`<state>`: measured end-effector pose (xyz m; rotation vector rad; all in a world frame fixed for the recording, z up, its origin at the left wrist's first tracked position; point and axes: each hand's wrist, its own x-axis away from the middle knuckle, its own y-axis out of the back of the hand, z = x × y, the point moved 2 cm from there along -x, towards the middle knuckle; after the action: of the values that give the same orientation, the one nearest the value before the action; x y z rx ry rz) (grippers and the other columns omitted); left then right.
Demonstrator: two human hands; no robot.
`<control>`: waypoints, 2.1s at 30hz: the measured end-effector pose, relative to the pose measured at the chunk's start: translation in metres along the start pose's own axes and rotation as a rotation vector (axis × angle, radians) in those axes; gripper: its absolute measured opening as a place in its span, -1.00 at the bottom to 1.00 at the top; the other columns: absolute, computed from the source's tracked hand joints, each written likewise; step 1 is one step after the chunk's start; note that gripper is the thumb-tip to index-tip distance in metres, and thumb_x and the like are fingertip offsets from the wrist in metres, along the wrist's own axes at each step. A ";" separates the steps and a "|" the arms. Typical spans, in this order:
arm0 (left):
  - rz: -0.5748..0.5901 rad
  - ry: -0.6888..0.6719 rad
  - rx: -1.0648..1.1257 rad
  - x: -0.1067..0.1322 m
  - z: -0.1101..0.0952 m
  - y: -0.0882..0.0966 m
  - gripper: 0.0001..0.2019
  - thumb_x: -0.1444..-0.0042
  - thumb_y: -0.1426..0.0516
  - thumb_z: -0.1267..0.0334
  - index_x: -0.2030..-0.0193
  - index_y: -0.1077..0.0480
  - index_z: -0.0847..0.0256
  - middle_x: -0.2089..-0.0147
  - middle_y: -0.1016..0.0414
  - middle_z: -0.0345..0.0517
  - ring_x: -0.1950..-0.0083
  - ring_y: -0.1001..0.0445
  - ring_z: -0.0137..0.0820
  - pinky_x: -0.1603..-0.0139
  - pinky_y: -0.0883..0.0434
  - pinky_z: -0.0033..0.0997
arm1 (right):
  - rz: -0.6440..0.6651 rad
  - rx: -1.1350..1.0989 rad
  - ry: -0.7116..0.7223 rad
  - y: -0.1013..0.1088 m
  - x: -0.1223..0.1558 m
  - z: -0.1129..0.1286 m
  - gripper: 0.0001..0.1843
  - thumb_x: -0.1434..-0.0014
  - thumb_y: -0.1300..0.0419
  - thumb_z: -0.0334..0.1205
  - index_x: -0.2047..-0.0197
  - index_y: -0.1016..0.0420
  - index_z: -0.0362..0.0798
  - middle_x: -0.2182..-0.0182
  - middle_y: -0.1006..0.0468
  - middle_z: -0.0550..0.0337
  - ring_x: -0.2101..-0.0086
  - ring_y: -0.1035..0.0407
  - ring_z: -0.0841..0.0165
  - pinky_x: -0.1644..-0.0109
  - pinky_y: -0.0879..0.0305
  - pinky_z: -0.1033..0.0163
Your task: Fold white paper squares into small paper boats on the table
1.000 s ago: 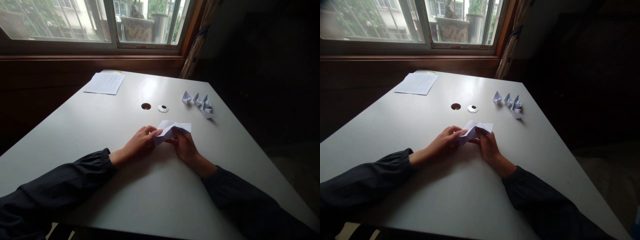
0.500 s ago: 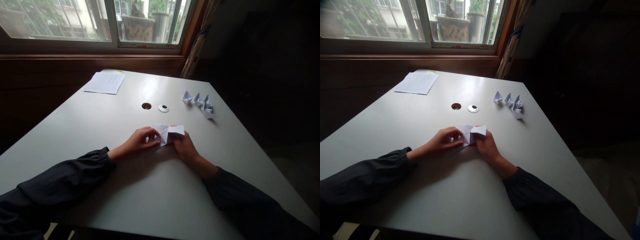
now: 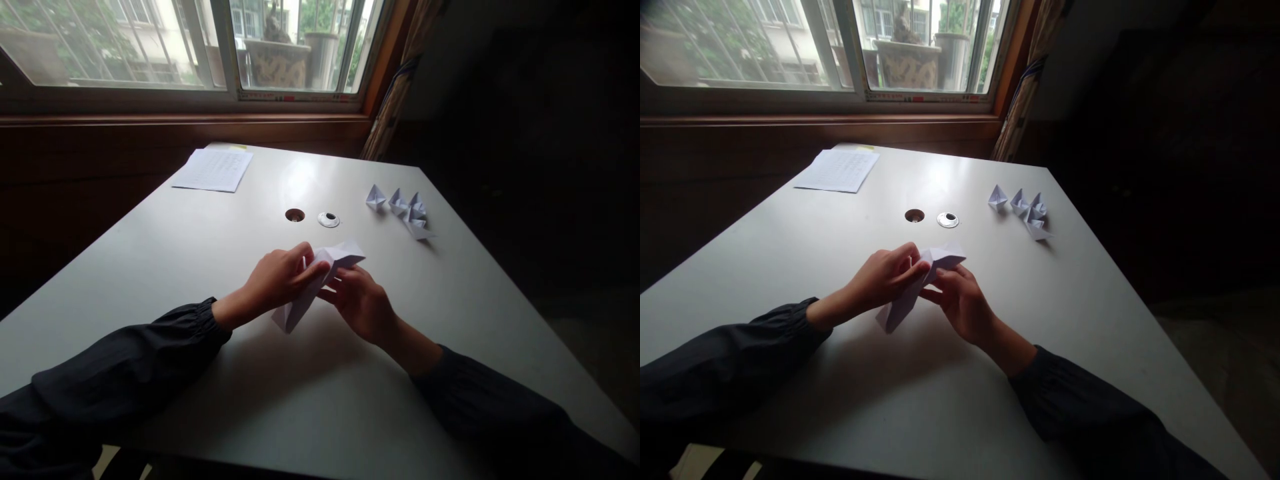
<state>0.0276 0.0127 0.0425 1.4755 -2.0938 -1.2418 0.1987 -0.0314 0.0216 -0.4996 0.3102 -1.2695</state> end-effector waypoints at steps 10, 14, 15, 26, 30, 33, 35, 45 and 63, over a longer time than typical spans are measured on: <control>-0.089 -0.126 -0.153 0.000 0.006 0.002 -0.53 -0.20 -0.16 -0.27 0.27 -0.43 0.16 0.48 -0.45 -0.20 0.51 -0.31 -0.45 0.45 -0.08 -0.45 | 0.066 -0.186 -0.052 0.004 0.004 0.003 -0.72 -0.26 -0.06 -0.16 0.20 -0.63 0.08 0.01 -0.64 0.18 -0.11 -0.42 0.11 -0.26 -0.31 -0.21; -0.064 -0.207 -0.029 0.000 0.001 0.001 -0.59 -0.25 -0.16 -0.16 0.33 -0.37 0.19 0.40 -0.46 -0.18 0.46 -0.29 -0.48 0.42 -0.14 -0.47 | 0.064 -0.044 -0.059 0.005 0.004 -0.003 -0.73 -0.29 -0.15 0.01 0.07 -0.59 0.12 -0.08 -0.59 0.17 -0.12 -0.43 0.10 -0.18 -0.40 -0.14; -0.058 -0.223 0.017 0.000 -0.001 0.001 -0.61 -0.28 -0.14 -0.12 0.33 -0.36 0.20 0.38 -0.46 -0.17 0.44 -0.30 -0.48 0.40 -0.16 -0.47 | 0.056 -0.006 -0.061 0.006 0.004 -0.004 -0.69 -0.30 -0.16 0.07 0.04 -0.57 0.12 -0.10 -0.58 0.15 -0.11 -0.44 0.10 -0.15 -0.42 -0.12; 0.071 -0.033 0.398 -0.002 -0.007 -0.002 -0.57 -0.31 -0.11 -0.10 0.40 -0.30 0.22 0.48 -0.28 -0.26 0.43 -0.22 -0.50 0.45 -0.11 -0.50 | 0.044 0.047 -0.086 0.008 0.006 -0.009 -0.65 -0.29 -0.13 0.15 0.05 -0.53 0.12 -0.08 -0.57 0.07 -0.04 -0.47 0.06 -0.02 -0.49 -0.10; 0.045 -0.039 0.310 -0.001 -0.009 0.002 -0.60 -0.25 -0.19 -0.09 0.37 -0.37 0.22 0.50 -0.33 -0.27 0.45 -0.24 -0.51 0.47 -0.10 -0.52 | 0.029 0.049 -0.107 0.008 0.007 -0.009 -0.67 -0.31 -0.09 0.09 0.05 -0.54 0.11 -0.02 -0.60 0.08 -0.02 -0.48 0.06 -0.06 -0.47 -0.16; -0.018 -0.071 0.223 -0.001 -0.007 0.006 -0.63 -0.23 -0.22 -0.06 0.37 -0.40 0.23 0.52 -0.34 -0.28 0.49 -0.24 -0.54 0.47 -0.12 -0.52 | 0.026 0.013 -0.084 0.009 0.007 -0.009 -0.73 -0.28 -0.17 -0.04 0.00 -0.53 0.11 0.02 -0.62 0.12 -0.01 -0.50 0.10 -0.11 -0.44 -0.20; -0.050 -0.120 0.173 -0.002 -0.005 0.007 -0.65 -0.21 -0.25 -0.04 0.37 -0.42 0.23 0.52 -0.37 -0.28 0.50 -0.26 -0.55 0.46 -0.14 -0.53 | 0.027 -0.005 -0.067 0.009 0.007 -0.008 -0.73 -0.24 -0.23 -0.09 0.00 -0.53 0.12 0.07 -0.63 0.14 0.02 -0.51 0.13 -0.13 -0.43 -0.20; -0.135 -0.348 0.060 0.000 0.008 0.010 -0.65 -0.22 -0.24 -0.05 0.36 -0.47 0.22 0.44 -0.47 -0.21 0.47 -0.31 -0.53 0.42 -0.21 -0.52 | 0.088 0.053 -0.063 0.006 0.009 0.001 -0.61 -0.12 -0.37 -0.18 -0.04 -0.60 0.07 0.02 -0.64 0.10 -0.02 -0.50 0.13 -0.23 -0.37 -0.22; -0.004 -0.207 0.153 0.010 -0.013 -0.009 -0.70 -0.44 0.05 0.08 0.28 -0.28 0.18 0.36 -0.42 -0.19 0.42 -0.29 -0.46 0.39 -0.19 -0.45 | -0.009 0.163 -0.018 0.001 0.001 -0.012 -0.59 -0.17 -0.36 0.17 0.26 -0.42 0.00 0.29 -0.57 0.19 0.24 -0.50 0.27 0.09 -0.48 0.10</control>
<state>0.0378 -0.0032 0.0409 1.4693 -2.3680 -1.3118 0.1940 -0.0345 0.0107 -0.3736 0.1879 -1.2860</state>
